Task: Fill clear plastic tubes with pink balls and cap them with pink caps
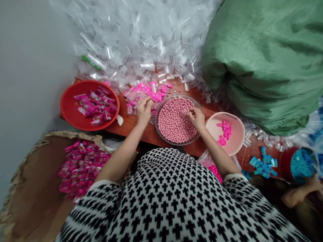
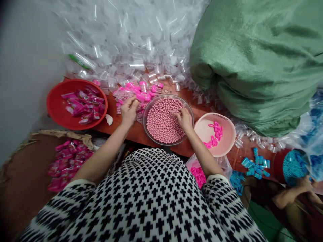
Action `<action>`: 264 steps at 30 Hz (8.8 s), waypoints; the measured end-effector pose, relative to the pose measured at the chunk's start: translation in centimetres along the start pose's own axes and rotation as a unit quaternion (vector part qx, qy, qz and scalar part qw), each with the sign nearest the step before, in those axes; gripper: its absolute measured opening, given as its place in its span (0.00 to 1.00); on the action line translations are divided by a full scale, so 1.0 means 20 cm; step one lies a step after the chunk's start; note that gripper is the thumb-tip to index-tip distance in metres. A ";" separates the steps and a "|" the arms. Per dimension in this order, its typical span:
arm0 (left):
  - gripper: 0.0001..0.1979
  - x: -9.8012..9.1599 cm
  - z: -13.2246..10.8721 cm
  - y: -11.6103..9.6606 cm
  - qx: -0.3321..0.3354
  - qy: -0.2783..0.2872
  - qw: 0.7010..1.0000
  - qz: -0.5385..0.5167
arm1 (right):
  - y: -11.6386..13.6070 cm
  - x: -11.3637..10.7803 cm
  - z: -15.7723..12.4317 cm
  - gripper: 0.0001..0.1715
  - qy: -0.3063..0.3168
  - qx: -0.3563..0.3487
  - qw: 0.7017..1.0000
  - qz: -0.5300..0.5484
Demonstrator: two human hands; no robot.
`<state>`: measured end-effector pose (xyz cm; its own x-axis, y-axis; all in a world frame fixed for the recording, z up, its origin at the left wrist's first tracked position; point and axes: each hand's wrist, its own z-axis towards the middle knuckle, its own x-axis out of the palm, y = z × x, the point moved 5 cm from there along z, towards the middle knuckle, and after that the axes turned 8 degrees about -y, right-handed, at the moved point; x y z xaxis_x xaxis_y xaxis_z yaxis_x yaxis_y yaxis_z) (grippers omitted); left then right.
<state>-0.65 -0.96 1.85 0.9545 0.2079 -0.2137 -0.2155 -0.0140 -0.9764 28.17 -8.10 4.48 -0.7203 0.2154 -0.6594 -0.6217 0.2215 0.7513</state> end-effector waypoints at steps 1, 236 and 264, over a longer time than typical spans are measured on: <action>0.17 -0.03 0.07 0.02 0.012 -0.030 0.999 0.028 | -0.03 0.00 0.01 0.13 -0.011 -0.023 0.999 -0.048; 0.23 0.54 -0.52 -0.21 -0.157 0.257 0.942 -0.147 | -0.86 -0.66 -0.40 0.11 0.005 0.270 0.922 -0.279; 0.18 0.65 -0.72 -0.37 -0.288 0.165 0.891 -0.309 | 0.16 -0.25 -0.32 0.15 0.004 -0.139 0.989 0.055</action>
<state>16.38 -12.32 5.92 0.8829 0.0523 0.4667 0.4239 -0.5163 -0.7441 27.84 -14.47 10.31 -0.7904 0.2157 -0.5733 -0.5985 -0.0727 0.7978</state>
